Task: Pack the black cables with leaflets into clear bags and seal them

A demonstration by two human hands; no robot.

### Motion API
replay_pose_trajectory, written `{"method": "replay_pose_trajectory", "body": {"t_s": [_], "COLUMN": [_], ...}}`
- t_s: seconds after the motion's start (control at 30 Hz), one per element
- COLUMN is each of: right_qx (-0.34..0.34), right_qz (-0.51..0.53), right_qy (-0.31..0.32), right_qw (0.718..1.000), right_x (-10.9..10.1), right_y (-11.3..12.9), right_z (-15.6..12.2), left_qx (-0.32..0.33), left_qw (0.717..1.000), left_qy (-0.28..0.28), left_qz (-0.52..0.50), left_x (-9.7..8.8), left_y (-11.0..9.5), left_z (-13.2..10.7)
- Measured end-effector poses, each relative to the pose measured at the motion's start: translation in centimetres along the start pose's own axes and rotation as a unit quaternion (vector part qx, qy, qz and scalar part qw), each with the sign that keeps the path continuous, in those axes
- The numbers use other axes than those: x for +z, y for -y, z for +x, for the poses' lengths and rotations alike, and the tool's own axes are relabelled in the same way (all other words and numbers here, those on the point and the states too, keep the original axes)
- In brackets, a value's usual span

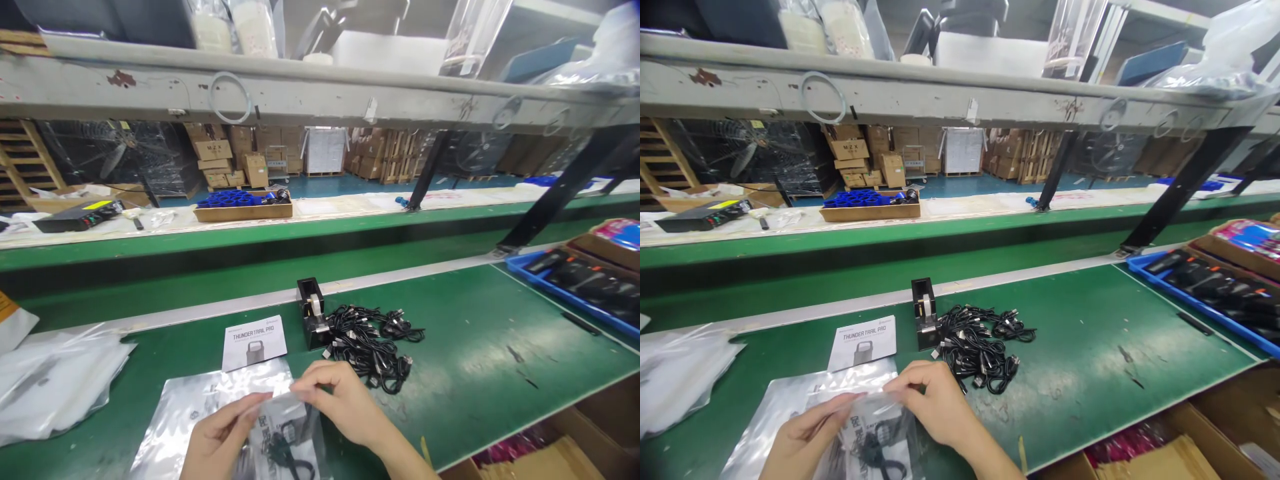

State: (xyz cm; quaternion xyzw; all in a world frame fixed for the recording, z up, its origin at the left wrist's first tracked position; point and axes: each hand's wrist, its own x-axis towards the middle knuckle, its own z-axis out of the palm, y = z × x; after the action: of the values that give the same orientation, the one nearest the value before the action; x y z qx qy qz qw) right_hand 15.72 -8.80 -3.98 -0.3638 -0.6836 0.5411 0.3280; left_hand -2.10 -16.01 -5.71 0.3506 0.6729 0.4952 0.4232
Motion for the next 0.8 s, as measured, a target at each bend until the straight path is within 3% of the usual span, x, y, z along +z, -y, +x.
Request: {"method": "replay_pose_trajectory", "body": {"t_s": [0.2, 0.33, 0.4, 0.57, 0.67, 0.8], "right_qx": [-0.065, -0.091, -0.09, 0.028, 0.081, 0.102], "right_qz": [-0.039, -0.072, -0.088, -0.174, -0.2, -0.123], "right_qy": [-0.001, 0.019, -0.013, -0.188, -0.191, -0.167], "right_qw": [0.997, 0.993, 0.992, 0.966, 0.958, 0.973], "right_x": [-0.7, -0.8, -1.3, -3.7, -4.6, -4.5], "right_y": [-0.7, -0.9, -0.6, 0.3, 0.2, -0.8], "right_z": [-0.3, -0.7, -0.6, 2.4, 4.7, 5.8], "left_qx": [-0.073, -0.062, -0.067, -0.03, -0.019, -0.026], "left_qw": [0.979, 0.992, 0.995, 0.998, 0.998, 0.997], "left_qy": [0.033, 0.043, 0.027, 0.005, 0.001, -0.005], "left_qz": [-0.187, -0.101, -0.069, -0.052, -0.056, -0.067], "left_x": [0.1, 1.6, 2.0, 1.9, 1.8, 1.8], "left_y": [0.5, 1.3, 1.5, 1.2, 0.7, 0.7], "left_z": [0.7, 0.6, 0.4, 0.2, 0.1, 0.1]}}
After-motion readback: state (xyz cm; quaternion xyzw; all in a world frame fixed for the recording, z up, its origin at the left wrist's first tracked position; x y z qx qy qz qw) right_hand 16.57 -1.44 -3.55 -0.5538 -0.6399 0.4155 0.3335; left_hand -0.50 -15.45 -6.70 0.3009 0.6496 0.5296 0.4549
